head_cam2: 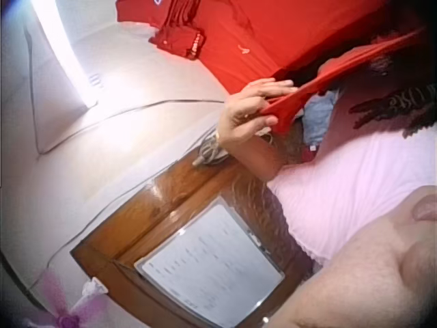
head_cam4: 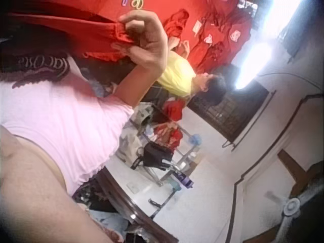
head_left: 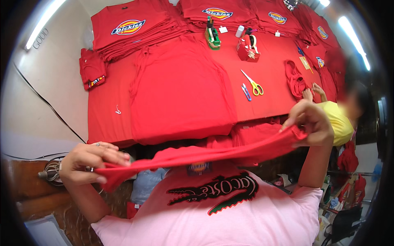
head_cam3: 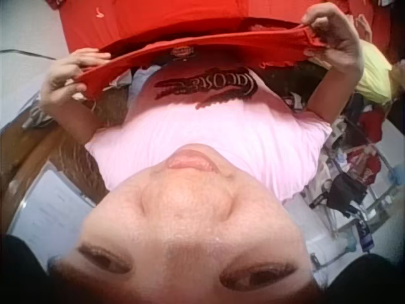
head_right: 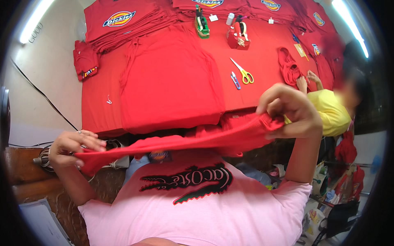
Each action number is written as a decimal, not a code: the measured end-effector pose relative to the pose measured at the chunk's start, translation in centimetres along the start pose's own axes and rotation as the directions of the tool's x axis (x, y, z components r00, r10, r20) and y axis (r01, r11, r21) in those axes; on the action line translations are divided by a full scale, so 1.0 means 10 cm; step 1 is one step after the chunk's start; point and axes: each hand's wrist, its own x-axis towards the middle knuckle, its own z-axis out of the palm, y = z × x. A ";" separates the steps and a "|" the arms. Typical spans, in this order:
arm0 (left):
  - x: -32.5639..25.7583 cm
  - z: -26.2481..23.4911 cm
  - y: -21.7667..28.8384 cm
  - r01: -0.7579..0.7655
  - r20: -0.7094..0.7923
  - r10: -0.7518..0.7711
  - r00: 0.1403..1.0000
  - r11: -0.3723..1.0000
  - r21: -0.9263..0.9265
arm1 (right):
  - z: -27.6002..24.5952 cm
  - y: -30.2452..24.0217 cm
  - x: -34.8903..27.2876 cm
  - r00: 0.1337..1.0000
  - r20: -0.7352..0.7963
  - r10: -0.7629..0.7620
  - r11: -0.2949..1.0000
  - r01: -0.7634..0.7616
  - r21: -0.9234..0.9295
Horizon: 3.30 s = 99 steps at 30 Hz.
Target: The person folds red Dickies t-shirts on a table, smoothing each one and folding sleeves and sides. Another person in a yellow shirt works alongside, also folding shirts. The camera wearer uses a small blue tool to snip threads on the shirts during the process.
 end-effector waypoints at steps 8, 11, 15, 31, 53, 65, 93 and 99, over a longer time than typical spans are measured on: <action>0.85 -1.04 -1.28 -0.405 -0.811 -0.084 0.579 0.834 -0.375 | -0.64 0.88 1.92 0.874 -0.423 -0.241 0.918 0.346 0.193; 1.60 -1.86 -2.15 -0.332 -0.857 -0.161 0.489 0.874 -0.354 | -1.01 1.97 2.79 0.807 -0.587 -0.066 0.893 0.310 0.326; 1.37 -1.69 -3.44 -0.149 -0.864 -0.400 0.306 0.876 -0.459 | -0.77 3.03 2.69 0.670 -0.692 0.270 0.959 -0.124 0.254; 0.53 0.18 -4.22 0.462 -0.788 -0.607 0.105 0.731 -0.502 | 0.46 4.12 1.70 0.654 -0.588 0.477 0.834 -0.548 0.066; 2.21 -0.79 -3.85 0.489 -0.896 -0.031 0.443 0.846 0.213 | -0.34 4.06 1.52 0.406 -0.868 0.287 0.445 -0.858 -0.254; 3.37 -1.23 -4.53 0.427 -0.702 0.126 0.701 0.714 0.555 | -0.18 4.19 1.36 0.313 -0.937 0.157 0.735 -0.670 -0.101; 3.37 -1.28 -4.74 0.366 -0.757 0.181 0.628 0.789 0.493 | 0.56 3.76 4.18 0.766 -0.558 0.319 0.766 -0.555 -0.324; 3.36 -1.28 -4.71 0.379 -0.753 0.208 0.624 0.762 0.525 | 0.58 3.79 4.25 0.751 -0.575 0.325 0.753 -0.573 -0.323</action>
